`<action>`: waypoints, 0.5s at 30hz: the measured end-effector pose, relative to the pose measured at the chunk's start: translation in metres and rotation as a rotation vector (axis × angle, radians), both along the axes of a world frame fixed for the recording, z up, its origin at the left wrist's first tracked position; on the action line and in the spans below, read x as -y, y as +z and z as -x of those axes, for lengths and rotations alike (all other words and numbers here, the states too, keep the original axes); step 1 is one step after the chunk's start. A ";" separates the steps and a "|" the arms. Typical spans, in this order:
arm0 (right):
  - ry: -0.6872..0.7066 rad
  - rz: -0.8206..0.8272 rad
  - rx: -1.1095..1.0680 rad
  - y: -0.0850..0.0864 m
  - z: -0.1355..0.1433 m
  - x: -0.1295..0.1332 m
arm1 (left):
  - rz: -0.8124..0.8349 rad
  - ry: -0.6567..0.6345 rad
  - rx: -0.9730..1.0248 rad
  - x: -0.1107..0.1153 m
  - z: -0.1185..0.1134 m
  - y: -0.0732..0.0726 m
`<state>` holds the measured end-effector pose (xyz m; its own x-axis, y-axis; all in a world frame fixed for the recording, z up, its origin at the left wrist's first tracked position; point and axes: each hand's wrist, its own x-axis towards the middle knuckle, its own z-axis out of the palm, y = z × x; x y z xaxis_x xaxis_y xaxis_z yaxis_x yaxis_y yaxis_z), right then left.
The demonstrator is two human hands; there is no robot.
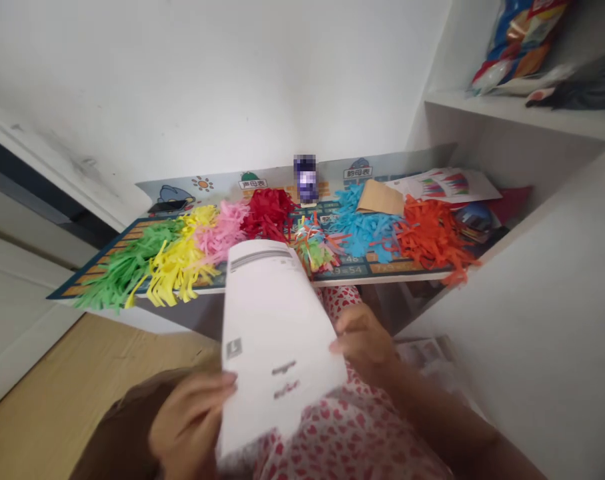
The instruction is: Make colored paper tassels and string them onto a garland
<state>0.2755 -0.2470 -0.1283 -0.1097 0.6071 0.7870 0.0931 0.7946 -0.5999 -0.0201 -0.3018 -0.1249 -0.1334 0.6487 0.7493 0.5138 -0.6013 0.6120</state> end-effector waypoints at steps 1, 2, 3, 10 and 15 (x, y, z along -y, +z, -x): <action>-0.037 0.049 0.001 -0.014 0.003 -0.004 | 0.009 -0.060 -0.074 -0.007 -0.002 -0.010; -0.061 0.109 0.013 -0.029 0.006 -0.007 | 0.034 -0.092 -0.106 -0.013 -0.005 -0.020; -0.077 0.176 0.038 -0.042 0.007 -0.009 | 0.062 -0.124 -0.128 -0.018 -0.007 -0.031; -0.087 0.493 -0.064 -0.096 0.014 0.001 | 0.170 -0.101 -0.032 -0.016 -0.016 -0.077; -0.141 0.755 -0.302 -0.098 0.036 0.004 | 0.194 0.007 0.056 -0.017 -0.031 -0.098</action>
